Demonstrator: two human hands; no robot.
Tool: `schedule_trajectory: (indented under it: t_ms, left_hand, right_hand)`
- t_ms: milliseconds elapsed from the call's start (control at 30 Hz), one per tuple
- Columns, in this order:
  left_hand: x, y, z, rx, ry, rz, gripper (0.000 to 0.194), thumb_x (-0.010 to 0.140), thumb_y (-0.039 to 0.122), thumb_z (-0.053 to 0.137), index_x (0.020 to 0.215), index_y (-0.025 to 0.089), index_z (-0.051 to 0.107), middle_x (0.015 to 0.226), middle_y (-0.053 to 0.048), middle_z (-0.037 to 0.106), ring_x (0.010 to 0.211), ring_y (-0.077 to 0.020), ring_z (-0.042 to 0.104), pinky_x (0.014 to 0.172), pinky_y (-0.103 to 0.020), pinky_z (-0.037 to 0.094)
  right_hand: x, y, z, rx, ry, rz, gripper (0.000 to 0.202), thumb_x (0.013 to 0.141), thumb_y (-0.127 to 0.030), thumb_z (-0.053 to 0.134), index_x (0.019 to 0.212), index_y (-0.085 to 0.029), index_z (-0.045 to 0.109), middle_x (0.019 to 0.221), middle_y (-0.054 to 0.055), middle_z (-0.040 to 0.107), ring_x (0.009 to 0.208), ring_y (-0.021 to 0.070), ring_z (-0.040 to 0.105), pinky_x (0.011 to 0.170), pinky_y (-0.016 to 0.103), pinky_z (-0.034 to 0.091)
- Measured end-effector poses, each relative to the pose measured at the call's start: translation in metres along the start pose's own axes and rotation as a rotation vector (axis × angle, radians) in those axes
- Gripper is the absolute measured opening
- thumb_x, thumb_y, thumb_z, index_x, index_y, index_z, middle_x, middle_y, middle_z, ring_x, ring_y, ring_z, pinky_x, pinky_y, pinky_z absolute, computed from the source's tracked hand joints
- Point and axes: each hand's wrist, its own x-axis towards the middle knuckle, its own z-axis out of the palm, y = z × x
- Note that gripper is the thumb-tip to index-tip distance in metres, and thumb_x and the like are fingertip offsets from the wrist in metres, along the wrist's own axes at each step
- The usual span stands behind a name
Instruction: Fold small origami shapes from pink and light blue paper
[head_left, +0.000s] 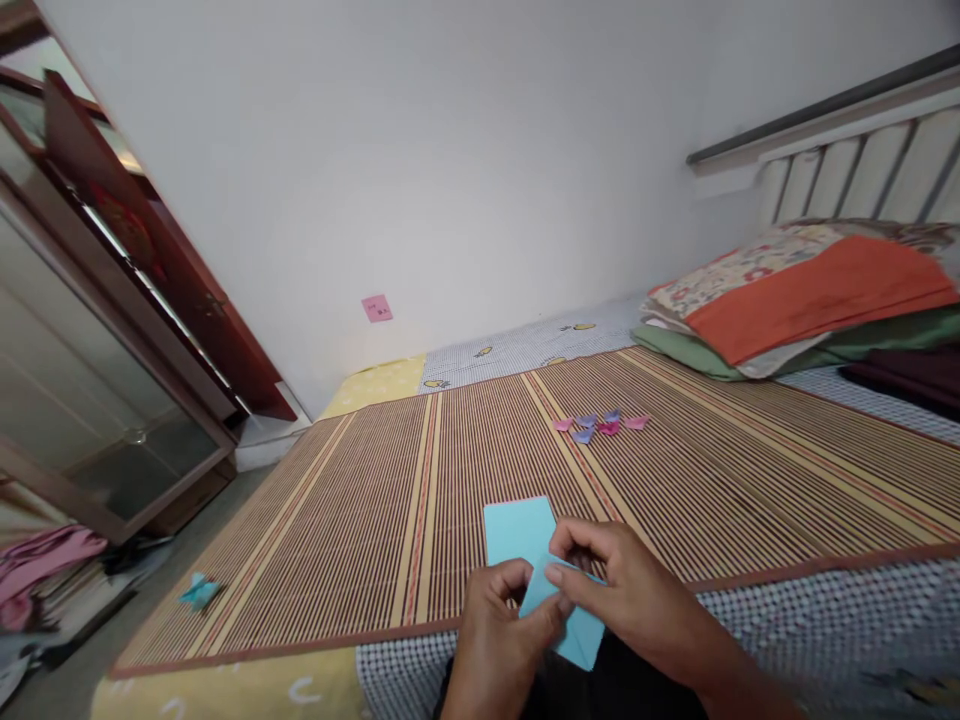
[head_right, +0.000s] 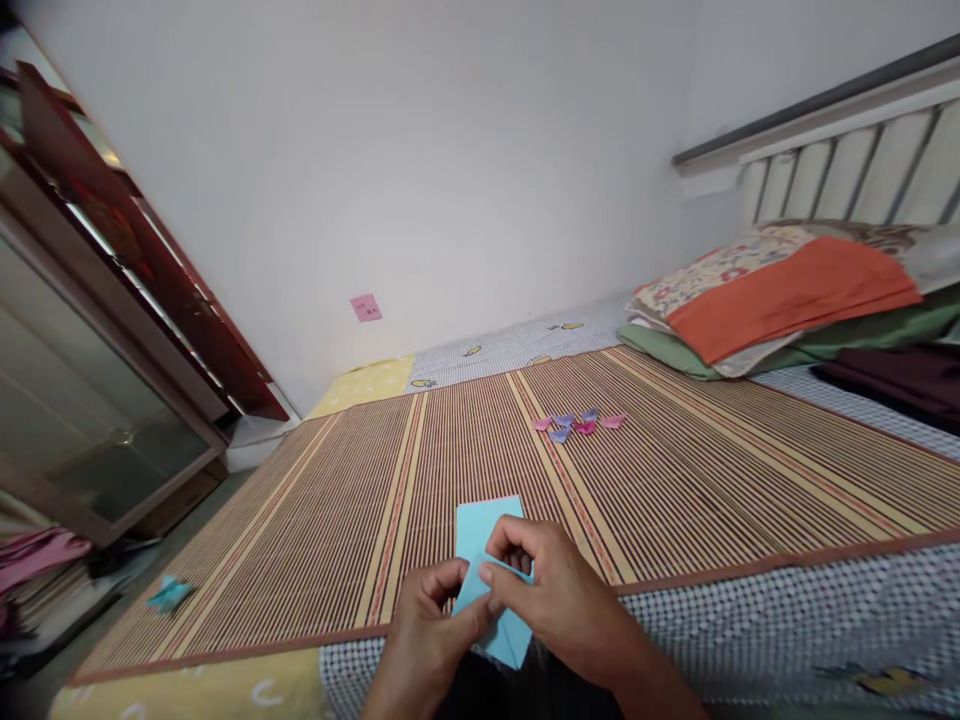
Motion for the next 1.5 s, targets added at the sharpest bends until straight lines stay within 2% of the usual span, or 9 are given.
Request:
schedule_trajectory:
  t_ms: [133,367,533,733,833,1000,1133,1367,1500]
  left_hand:
    - [-0.002,-0.008,-0.003,-0.077,0.026,-0.038,0.038,0.065,0.045,0.087,0.066,0.013,0.067,0.061,0.001,0.055,0.053,-0.0104,0.047,0.051,-0.023,0.041]
    - [-0.007,-0.006,-0.011,0.005,-0.012,-0.039,0.037,0.068,0.047,0.086,0.066,0.014,0.069,0.06,0.001,0.054,0.055,-0.0116,0.048,0.053,-0.023,0.04]
    - [-0.01,0.003,-0.021,0.148,-0.049,0.081,0.038,0.076,0.049,0.08,0.062,0.016,0.069,0.059,0.0,0.052,0.06,-0.0141,0.048,0.057,-0.025,0.039]
    - [-0.011,0.003,-0.021,0.24,0.06,0.185,0.046,0.083,0.053,0.071,0.055,0.018,0.062,0.057,0.0,0.048,0.062,-0.0158,0.046,0.058,-0.026,0.037]
    - [-0.009,0.004,-0.015,0.141,0.044,0.143,0.046,0.08,0.055,0.074,0.056,0.017,0.062,0.057,0.001,0.047,0.06,-0.0144,0.044,0.056,-0.025,0.037]
    - [-0.005,0.007,-0.003,-0.101,-0.022,-0.061,0.042,0.054,0.044,0.093,0.066,0.014,0.066,0.058,0.002,0.054,0.052,-0.0105,0.044,0.052,-0.023,0.039]
    - [-0.006,0.005,0.001,-0.142,0.014,-0.096,0.043,0.057,0.045,0.092,0.061,0.013,0.064,0.054,0.002,0.054,0.048,-0.009,0.045,0.049,-0.022,0.039]
    - [-0.013,0.004,-0.003,-0.195,0.066,-0.114,0.037,0.057,0.037,0.094,0.065,0.014,0.066,0.055,0.001,0.06,0.048,-0.0109,0.053,0.05,-0.023,0.044]
    - [-0.009,-0.001,-0.006,-0.187,0.039,-0.124,0.038,0.057,0.039,0.093,0.065,0.013,0.067,0.056,0.0,0.06,0.048,-0.01,0.051,0.048,-0.021,0.042]
  right_hand:
    - [0.0,0.009,-0.003,0.084,-0.05,-0.009,0.017,0.091,-0.029,0.058,0.077,-0.019,0.054,0.07,-0.004,0.046,0.067,0.0141,0.044,0.061,0.026,0.035]
    - [-0.002,0.01,-0.004,0.143,-0.08,-0.06,0.032,0.098,-0.041,0.057,0.075,-0.018,0.056,0.07,-0.003,0.047,0.068,0.0139,0.044,0.062,0.026,0.034]
    - [-0.003,0.01,-0.007,0.231,-0.098,-0.044,0.036,0.097,-0.047,0.058,0.075,-0.019,0.054,0.069,-0.003,0.045,0.065,0.0133,0.041,0.059,0.026,0.033]
    - [-0.002,0.009,-0.006,0.253,-0.046,-0.059,0.038,0.096,-0.048,0.06,0.073,-0.019,0.052,0.067,-0.004,0.041,0.063,0.0127,0.038,0.058,0.026,0.032]
    - [-0.002,0.01,-0.005,0.23,-0.022,-0.069,0.037,0.097,-0.046,0.06,0.073,-0.019,0.053,0.067,-0.005,0.041,0.063,0.0126,0.038,0.058,0.026,0.032]
    - [-0.003,0.007,0.001,0.154,0.002,-0.081,0.034,0.098,-0.042,0.056,0.074,-0.018,0.056,0.068,-0.003,0.049,0.065,0.0135,0.045,0.061,0.026,0.035]
    - [-0.005,0.002,0.003,0.115,-0.001,-0.096,0.034,0.098,-0.04,0.056,0.072,-0.018,0.057,0.068,-0.003,0.05,0.066,0.0139,0.046,0.062,0.026,0.035]
    - [-0.007,0.0,0.004,0.125,0.036,-0.067,0.04,0.101,-0.043,0.051,0.069,-0.019,0.053,0.066,-0.004,0.044,0.062,0.0131,0.042,0.057,0.026,0.033]
    - [-0.001,0.009,-0.004,0.181,0.095,-0.023,0.038,0.101,-0.046,0.05,0.079,-0.018,0.062,0.067,-0.002,0.053,0.062,0.0137,0.049,0.058,0.026,0.039]
